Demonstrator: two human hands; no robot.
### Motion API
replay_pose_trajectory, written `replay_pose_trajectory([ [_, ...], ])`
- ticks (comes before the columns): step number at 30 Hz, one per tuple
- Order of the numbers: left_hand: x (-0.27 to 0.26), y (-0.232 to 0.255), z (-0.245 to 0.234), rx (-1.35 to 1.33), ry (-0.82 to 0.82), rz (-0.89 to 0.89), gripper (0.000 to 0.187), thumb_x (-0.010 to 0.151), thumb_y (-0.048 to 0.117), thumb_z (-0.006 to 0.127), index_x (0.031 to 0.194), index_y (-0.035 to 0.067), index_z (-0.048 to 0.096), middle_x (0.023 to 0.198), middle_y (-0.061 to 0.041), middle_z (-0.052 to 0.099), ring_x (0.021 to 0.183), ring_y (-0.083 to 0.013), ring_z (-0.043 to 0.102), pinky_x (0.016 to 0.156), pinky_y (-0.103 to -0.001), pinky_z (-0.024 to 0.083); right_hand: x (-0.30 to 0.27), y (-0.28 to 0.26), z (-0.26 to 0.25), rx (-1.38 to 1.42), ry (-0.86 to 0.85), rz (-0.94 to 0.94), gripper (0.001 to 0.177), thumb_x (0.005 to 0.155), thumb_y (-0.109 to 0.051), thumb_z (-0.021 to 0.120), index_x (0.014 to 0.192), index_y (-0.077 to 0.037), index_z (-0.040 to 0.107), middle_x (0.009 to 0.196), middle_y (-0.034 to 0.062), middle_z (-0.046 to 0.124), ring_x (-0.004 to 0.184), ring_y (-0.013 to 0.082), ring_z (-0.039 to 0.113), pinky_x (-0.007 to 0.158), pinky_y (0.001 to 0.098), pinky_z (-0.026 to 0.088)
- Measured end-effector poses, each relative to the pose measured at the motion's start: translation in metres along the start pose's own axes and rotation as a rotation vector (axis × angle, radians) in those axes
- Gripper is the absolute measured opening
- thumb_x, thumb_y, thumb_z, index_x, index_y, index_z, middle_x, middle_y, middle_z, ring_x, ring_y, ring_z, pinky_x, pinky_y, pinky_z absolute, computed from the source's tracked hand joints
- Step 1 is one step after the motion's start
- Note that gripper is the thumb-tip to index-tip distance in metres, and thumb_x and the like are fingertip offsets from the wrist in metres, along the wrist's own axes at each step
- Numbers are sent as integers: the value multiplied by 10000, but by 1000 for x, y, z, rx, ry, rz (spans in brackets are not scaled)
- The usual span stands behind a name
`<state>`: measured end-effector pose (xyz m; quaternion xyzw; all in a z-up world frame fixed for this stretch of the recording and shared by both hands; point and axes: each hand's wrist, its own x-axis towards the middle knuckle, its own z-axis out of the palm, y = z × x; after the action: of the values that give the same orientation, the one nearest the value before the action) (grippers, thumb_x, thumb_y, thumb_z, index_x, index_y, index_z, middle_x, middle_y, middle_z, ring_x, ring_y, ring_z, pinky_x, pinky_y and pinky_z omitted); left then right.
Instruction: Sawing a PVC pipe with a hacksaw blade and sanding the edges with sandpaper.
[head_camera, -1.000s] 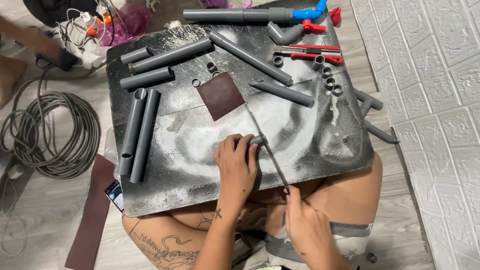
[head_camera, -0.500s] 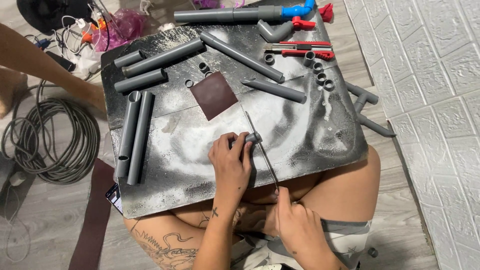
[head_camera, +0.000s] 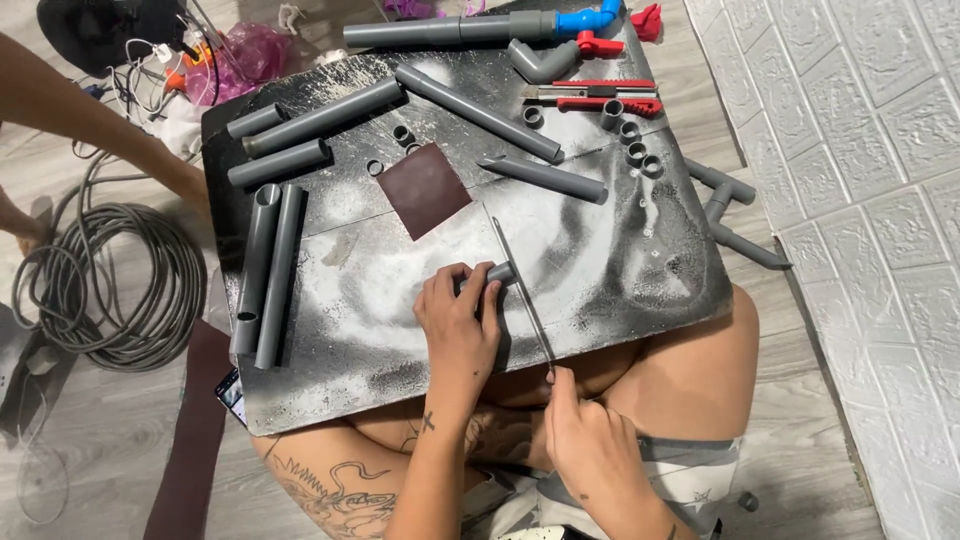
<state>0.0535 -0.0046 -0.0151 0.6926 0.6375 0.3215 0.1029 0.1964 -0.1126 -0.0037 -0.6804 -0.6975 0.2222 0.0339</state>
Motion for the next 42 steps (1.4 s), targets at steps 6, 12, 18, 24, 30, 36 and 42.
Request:
replay_pose_trajectory([
  [6,2,4,-4,-16,24,4,258,914,170,686,1159,98,724,1087,-100,595,986,-253,537,979,-407,349,1,1,1,-14,18,-36,349,918,-162,541,1223,0,494,517,117,676,379,339,646,431,485,524],
  [12,2,3,-3,-15,28,9,253,922,163,694,1166,102,720,1060,-97,584,951,-243,526,974,-415,358,4,-1,0,-3,-17,-21,185,959,-169,495,1104,-54,488,498,112,662,369,333,642,423,479,523],
  [18,2,1,-2,-17,60,29,245,921,178,707,1155,110,732,970,-73,549,889,-223,491,941,-401,366,5,-3,1,32,-86,21,188,984,-209,456,1108,-68,452,589,151,682,474,404,667,504,534,533],
  [24,0,6,-5,-42,82,34,219,917,156,703,1126,99,730,951,-79,533,863,-225,491,941,-400,359,4,-3,-6,71,-150,64,207,989,-235,456,1102,-64,425,676,183,705,615,425,708,638,564,545],
  [30,-3,-2,2,-42,117,62,210,915,160,703,1115,106,736,941,-76,529,869,-225,504,960,-411,351,-3,-7,-14,106,-122,58,151,993,-210,445,1044,-69,430,676,181,705,640,417,716,659,550,551],
  [36,-5,-7,6,-30,118,63,220,903,179,722,1104,95,752,944,-61,554,877,-223,491,938,-405,354,-9,-4,-10,107,-135,99,221,979,-236,431,1122,-67,429,770,202,729,743,436,718,746,565,531],
  [42,-6,-4,3,-47,139,80,207,906,151,706,1093,69,740,925,-71,545,869,-228,479,930,-407,345,-21,0,-3,60,-101,67,154,985,-228,435,1038,-84,414,718,188,719,663,420,718,685,559,548],
])
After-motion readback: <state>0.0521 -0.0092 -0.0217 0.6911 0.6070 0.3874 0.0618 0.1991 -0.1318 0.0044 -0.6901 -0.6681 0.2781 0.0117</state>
